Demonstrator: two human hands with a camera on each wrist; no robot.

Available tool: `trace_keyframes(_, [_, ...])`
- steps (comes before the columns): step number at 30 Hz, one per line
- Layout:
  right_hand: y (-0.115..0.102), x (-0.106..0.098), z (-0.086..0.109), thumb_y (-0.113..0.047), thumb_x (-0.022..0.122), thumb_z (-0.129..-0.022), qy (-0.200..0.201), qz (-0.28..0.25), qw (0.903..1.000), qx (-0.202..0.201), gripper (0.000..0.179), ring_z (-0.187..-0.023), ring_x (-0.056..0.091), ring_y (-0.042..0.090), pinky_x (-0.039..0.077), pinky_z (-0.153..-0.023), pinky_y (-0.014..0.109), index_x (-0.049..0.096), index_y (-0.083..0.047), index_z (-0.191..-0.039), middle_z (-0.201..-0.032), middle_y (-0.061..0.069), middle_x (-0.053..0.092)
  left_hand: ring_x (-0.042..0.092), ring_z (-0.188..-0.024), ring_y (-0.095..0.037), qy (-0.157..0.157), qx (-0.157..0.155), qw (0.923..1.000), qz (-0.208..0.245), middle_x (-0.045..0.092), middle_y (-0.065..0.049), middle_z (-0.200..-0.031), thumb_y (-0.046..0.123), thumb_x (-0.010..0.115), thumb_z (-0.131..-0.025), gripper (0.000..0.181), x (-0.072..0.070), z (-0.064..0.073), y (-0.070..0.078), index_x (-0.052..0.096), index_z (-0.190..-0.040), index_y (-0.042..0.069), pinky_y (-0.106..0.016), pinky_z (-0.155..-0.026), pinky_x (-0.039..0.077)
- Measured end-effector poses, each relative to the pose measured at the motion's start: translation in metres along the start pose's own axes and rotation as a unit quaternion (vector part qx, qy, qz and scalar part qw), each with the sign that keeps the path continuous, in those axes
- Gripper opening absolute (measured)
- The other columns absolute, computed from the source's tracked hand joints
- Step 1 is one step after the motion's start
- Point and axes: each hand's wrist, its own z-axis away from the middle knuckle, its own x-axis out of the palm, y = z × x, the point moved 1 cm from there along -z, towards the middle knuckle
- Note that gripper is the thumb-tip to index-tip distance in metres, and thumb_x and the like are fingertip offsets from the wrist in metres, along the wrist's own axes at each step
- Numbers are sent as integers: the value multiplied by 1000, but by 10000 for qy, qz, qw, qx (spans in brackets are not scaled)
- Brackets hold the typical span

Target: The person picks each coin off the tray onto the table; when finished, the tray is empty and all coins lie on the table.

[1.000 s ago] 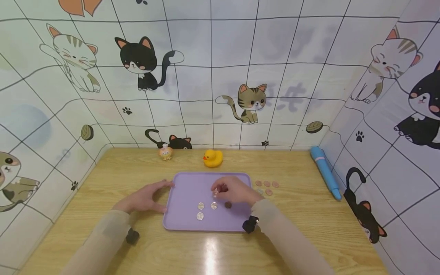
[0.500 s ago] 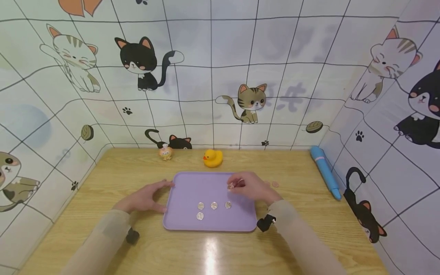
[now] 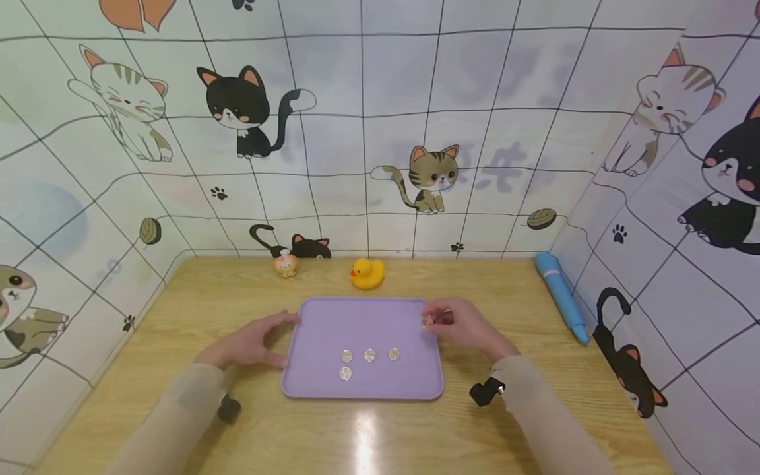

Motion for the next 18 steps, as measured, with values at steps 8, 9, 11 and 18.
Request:
trace_keyframes(8, [16, -13, 19, -10, 80, -94, 452, 211, 9987, 60, 24, -89, 67, 13, 60, -79, 22, 76, -1, -116, -104, 10, 74, 13, -160, -44, 8, 1, 10000, 5, 20, -20, -173, 37, 96, -75, 94, 1, 1, 1, 50, -156, 25, -67, -126, 15])
trace_keyframes(9, [19, -14, 22, -11, 80, -94, 477, 236, 9985, 109, 25, -89, 67, 13, 60, -79, 22, 76, -1, -117, -108, 12, 75, 13, -160, -44, 5, -7, 10000, -1, 20, -20, -174, 37, 96, -75, 94, 1, 2, 1, 50, -156, 25, -67, -126, 15])
trace_keyframes(11, [23, -18, 27, -14, 79, -95, 522, 362, 9976, 256, 27, -88, 67, 13, 59, -77, 22, 76, -1, -119, -108, 11, 75, 14, -160, -44, 12, -16, 10000, 4, 20, -19, -174, 38, 96, -75, 94, 2, 2, 1, 50, -156, 25, -67, -126, 15])
trace_keyframes(18, [42, -33, 44, -11, 78, -96, 737, 847, 9919, 588, 29, -92, 66, 15, 59, -81, 22, 75, -3, -123, -101, 5, 71, 14, -161, -42, 39, -110, 9999, 38, 20, -18, -174, 37, 96, -74, 93, 2, 2, 2, 51, -155, 27, -65, -127, 15])
